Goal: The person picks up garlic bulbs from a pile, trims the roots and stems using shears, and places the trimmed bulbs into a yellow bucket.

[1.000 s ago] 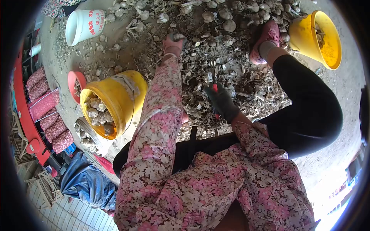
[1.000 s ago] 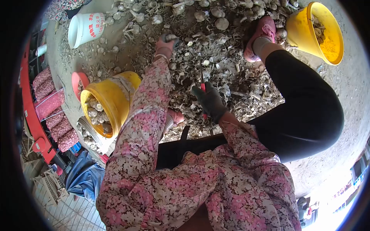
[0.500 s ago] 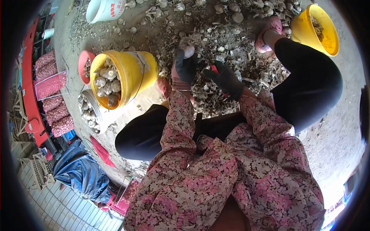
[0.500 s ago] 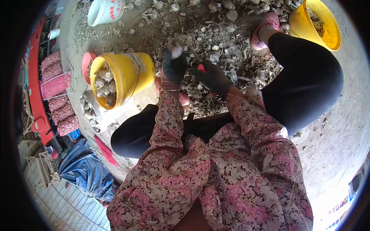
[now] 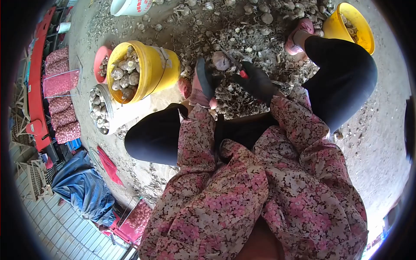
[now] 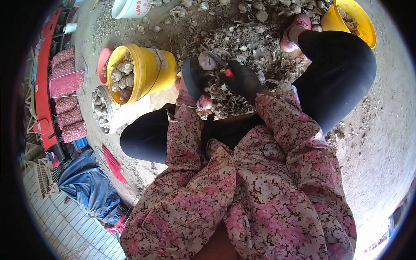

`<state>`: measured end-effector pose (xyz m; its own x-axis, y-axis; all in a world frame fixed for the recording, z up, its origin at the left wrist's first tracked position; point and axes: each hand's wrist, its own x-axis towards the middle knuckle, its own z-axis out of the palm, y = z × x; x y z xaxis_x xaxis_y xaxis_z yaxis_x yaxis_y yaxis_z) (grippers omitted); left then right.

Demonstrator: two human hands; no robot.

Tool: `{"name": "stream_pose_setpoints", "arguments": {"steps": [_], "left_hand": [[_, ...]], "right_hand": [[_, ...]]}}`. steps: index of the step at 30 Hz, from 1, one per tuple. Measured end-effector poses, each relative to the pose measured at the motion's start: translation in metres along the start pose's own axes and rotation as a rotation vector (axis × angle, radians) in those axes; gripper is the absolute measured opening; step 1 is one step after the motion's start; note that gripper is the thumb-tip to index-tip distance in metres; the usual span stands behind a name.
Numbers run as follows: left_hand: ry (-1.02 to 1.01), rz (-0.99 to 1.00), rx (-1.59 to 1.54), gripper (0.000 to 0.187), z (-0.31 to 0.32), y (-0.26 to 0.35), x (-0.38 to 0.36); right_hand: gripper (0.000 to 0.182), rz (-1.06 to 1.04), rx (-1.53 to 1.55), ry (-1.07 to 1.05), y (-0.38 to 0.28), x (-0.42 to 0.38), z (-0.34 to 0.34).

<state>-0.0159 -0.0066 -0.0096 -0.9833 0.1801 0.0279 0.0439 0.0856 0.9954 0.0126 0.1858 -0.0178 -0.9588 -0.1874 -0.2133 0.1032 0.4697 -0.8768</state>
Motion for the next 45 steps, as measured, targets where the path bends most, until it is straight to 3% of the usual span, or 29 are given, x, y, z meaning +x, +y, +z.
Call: {"name": "stream_pose_setpoints", "arguments": {"steps": [1,3,5,7,8,9,11,13,15,16,17,19,21,23,26,30,34,37,39,41,45], "left_hand": [[0.004,0.0,0.005,0.059,0.008,0.014,-0.003],[-0.065,-0.733,-0.552,0.076,0.015,0.025,-0.006],[0.047,-0.75,-0.6,0.069,0.019,0.008,-0.001],[0.161,-0.569,-0.939,0.051,0.015,0.001,0.003],[0.215,-0.358,-0.814,0.029,0.02,0.004,0.003],[0.214,-0.359,-0.813,0.029,0.017,0.002,0.008],[0.43,-0.358,-0.716,0.032,0.003,-0.003,0.014],[0.393,-0.371,-0.548,0.038,-0.011,-0.01,0.006],[0.264,-0.107,-0.384,0.053,-0.018,-0.022,0.005],[0.28,-0.112,-0.176,0.063,-0.013,-0.002,0.003],[0.281,-0.113,-0.183,0.063,-0.011,0.0,0.002],[0.222,0.02,0.196,0.067,-0.009,0.001,0.001],[0.235,-0.046,0.182,0.071,-0.005,-0.004,-0.001],[0.269,-0.037,0.582,0.065,-0.003,-0.009,-0.004],[0.1,-0.126,0.467,0.068,-0.001,-0.008,-0.009],[0.045,-0.146,0.553,0.062,-0.001,-0.009,-0.014],[-0.011,-0.229,0.28,0.055,-0.008,-0.027,-0.017],[-0.061,-0.327,0.142,0.05,-0.021,-0.058,-0.014],[-0.094,-0.384,0.112,0.049,-0.023,-0.056,-0.016],[-0.148,-0.513,-0.187,0.047,-0.015,-0.027,-0.018],[-0.225,-0.419,-0.254,0.046,-0.007,0.005,-0.018]], "right_hand": [[0.043,-0.004,0.003,-0.004,-0.002,-0.002,0.003],[0.034,-0.091,0.05,0.058,-0.003,-0.005,0.009],[0.033,-0.062,-0.046,0.026,-0.002,-0.005,0.011],[0.033,-0.036,-0.154,0.0,0.002,-0.006,0.013],[0.034,-0.005,-0.05,-0.033,0.006,-0.006,0.019],[0.035,0.024,0.054,-0.069,0.009,-0.005,0.023],[0.034,0.025,0.155,-0.002,0.01,-0.004,0.023],[0.034,0.024,0.257,0.065,0.007,-0.002,0.019],[0.047,-0.178,-0.092,0.141,-0.01,-0.002,-0.002],[0.059,-0.206,-0.266,0.169,-0.013,-0.005,-0.006],[0.059,-0.204,-0.273,0.168,-0.016,-0.006,-0.008],[0.06,-0.236,-0.431,0.155,-0.018,-0.007,-0.01],[0.06,-0.222,-0.467,0.128,-0.015,-0.007,-0.01],[0.059,-0.207,-0.503,0.1,-0.013,-0.007,-0.008],[0.055,-0.172,-0.505,0.054,-0.007,-0.007,-0.006],[0.043,-0.14,-0.482,-0.062,0.014,-0.008,-0.004],[0.031,-0.04,-0.472,-0.185,0.019,-0.003,-0.001],[0.027,-0.088,-0.499,-0.197,0.02,0.003,-0.003],[0.023,-0.134,-0.489,-0.195,0.043,0.013,0.004],[0.02,-0.177,-0.476,-0.187,0.056,0.017,-0.002],[0.018,-0.068,-0.439,-0.232,0.082,0.013,-0.013]]}}
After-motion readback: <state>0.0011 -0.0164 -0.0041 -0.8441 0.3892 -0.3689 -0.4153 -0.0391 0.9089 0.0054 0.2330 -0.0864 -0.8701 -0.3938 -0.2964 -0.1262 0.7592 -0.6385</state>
